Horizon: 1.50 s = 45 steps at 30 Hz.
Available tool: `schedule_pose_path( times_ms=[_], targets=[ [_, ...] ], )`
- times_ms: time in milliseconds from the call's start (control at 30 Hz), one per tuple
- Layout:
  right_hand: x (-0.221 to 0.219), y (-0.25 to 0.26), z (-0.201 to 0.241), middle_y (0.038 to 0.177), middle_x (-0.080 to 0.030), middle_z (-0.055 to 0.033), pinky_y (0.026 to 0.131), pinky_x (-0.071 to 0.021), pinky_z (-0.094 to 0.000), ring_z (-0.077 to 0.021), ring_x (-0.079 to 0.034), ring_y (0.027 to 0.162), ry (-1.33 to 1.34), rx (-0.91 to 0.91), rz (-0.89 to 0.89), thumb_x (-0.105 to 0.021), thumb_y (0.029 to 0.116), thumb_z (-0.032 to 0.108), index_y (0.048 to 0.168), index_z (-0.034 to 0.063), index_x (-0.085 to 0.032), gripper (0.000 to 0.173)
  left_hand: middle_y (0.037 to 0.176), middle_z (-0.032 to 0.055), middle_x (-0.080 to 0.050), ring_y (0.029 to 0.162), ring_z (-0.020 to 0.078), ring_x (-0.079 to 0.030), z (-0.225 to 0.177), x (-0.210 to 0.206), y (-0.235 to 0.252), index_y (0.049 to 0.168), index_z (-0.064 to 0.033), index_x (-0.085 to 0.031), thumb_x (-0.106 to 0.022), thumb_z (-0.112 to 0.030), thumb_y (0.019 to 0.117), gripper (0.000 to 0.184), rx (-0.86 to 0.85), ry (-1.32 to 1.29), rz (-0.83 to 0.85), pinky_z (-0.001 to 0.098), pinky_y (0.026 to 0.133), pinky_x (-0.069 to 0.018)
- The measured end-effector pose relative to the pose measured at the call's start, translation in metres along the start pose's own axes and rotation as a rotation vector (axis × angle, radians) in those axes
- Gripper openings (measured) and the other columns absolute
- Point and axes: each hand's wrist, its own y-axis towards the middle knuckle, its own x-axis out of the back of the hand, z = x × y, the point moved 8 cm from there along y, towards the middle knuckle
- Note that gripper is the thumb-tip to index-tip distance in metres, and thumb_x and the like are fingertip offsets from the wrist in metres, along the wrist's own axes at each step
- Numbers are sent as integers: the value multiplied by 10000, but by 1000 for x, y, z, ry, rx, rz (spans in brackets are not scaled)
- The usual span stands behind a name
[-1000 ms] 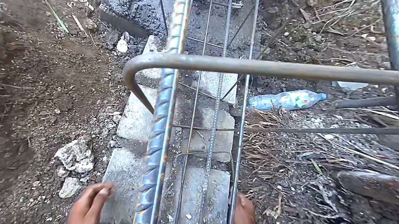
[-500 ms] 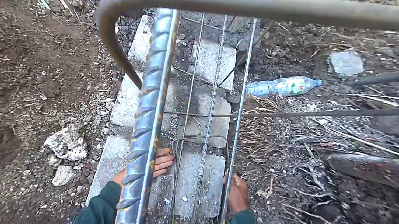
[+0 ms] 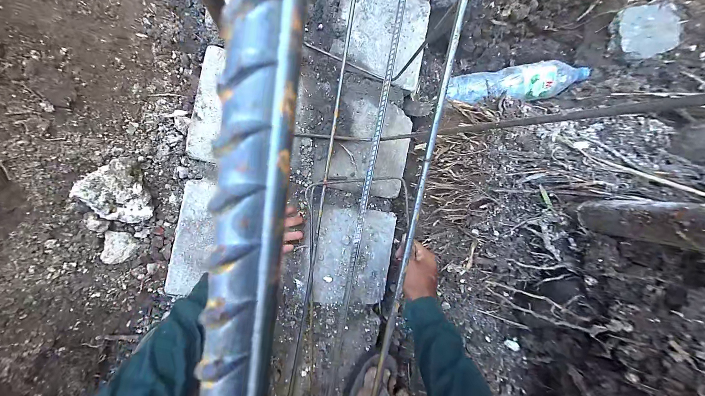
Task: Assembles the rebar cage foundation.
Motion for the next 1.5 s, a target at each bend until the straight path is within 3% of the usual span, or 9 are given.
schedule_pose_path(
  times_ms=[167, 267, 567, 767, 833, 967, 1133, 1367, 1500],
  targets=[
    [4, -4, -2, 804, -607, -196, 768, -470, -573, -327, -593, 788, 40, 10, -21, -431, 1118, 285, 908, -45, -654, 451, 1426, 255, -544, 1281, 344, -571, -18, -9, -62, 1468, 50, -446, -560, -287, 1047, 550, -458, 613, -620, 489, 1063, -475],
    [2, 1, -5, 841, -618, -201, 798, -470, -577, -342, -602, 827, 4, 2, -8, -414, 1123, 302, 948, -37, -658, 453, 1352, 267, -612, 1243, 426, -606, -4, -57, -78, 1291, 54, -641, -664, -182, 931, 431, -732, 1106, -502, 564, 1014, -511],
    [13, 17, -53, 781, -543, -155, 667, -449, -484, -266, -505, 676, 48, -130, 7, -321, 1136, 383, 986, -50, -621, 547, 1365, 198, -611, 1124, 346, -682, 74, -77, -40, 1624, -41, -144, -608, -317, 1020, 811, 136, 1040, -191, 527, 978, -544],
    [51, 17, -39, 906, -625, -228, 815, -470, -591, -360, -597, 851, -125, -93, 30, -343, 1135, 365, 1046, -51, -668, 536, 994, 126, -695, 883, 260, -696, 95, -70, -41, 1449, -12, -430, -708, -328, 957, 648, 109, 778, -202, 471, 831, -579],
    [71, 27, -26, 967, -644, -272, 857, -456, -633, -406, -611, 916, -186, -81, 57, -359, 1133, 359, 1062, -67, -676, 536, 1125, 164, -681, 989, 280, -686, 94, -61, -47, 1423, 3, -482, -760, -374, 917, 689, 76, 750, -253, 482, 899, -563],
    [95, 26, -2, 568, -383, -2, 440, -325, -291, -109, -335, 444, -101, -147, 151, -352, 1130, 385, 834, 57, -589, 502, 1441, 225, -543, 1256, 350, -605, 74, -81, -72, 1461, 1, -496, -725, -376, 903, 711, -227, 1029, -330, 507, 1012, -527],
    [111, 1, 12, 500, -329, 44, 358, -282, -218, -58, -282, 364, 69, -334, 270, -325, 1131, 394, 870, 79, -565, 474, 1398, 128, -612, 1278, 253, -600, 77, -110, -66, 1436, -74, -558, -545, -338, 1029, 485, -219, 928, -15, 450, 1087, -483],
    [83, -47, -3, 496, -331, 47, 347, -272, -228, -62, -273, 356, 245, -342, 112, -311, 1141, 340, 856, 74, -542, 453, 1064, 92, -664, 812, 180, -690, 92, -92, -24, 1314, -5, -572, -417, -303, 1117, 390, 217, -34, 72, 356, 730, -607],
    [66, -20, -40, 565, -396, 22, 451, -327, -302, -98, -335, 447, 114, -232, -22, -378, 1122, 301, 819, 50, -590, 447, 573, -31, -364, 417, 92, -350, 92, -93, -17, 871, -85, -511, -348, -343, 1132, 402, 225, -211, -161, 251, 384, -338]
  ],
)
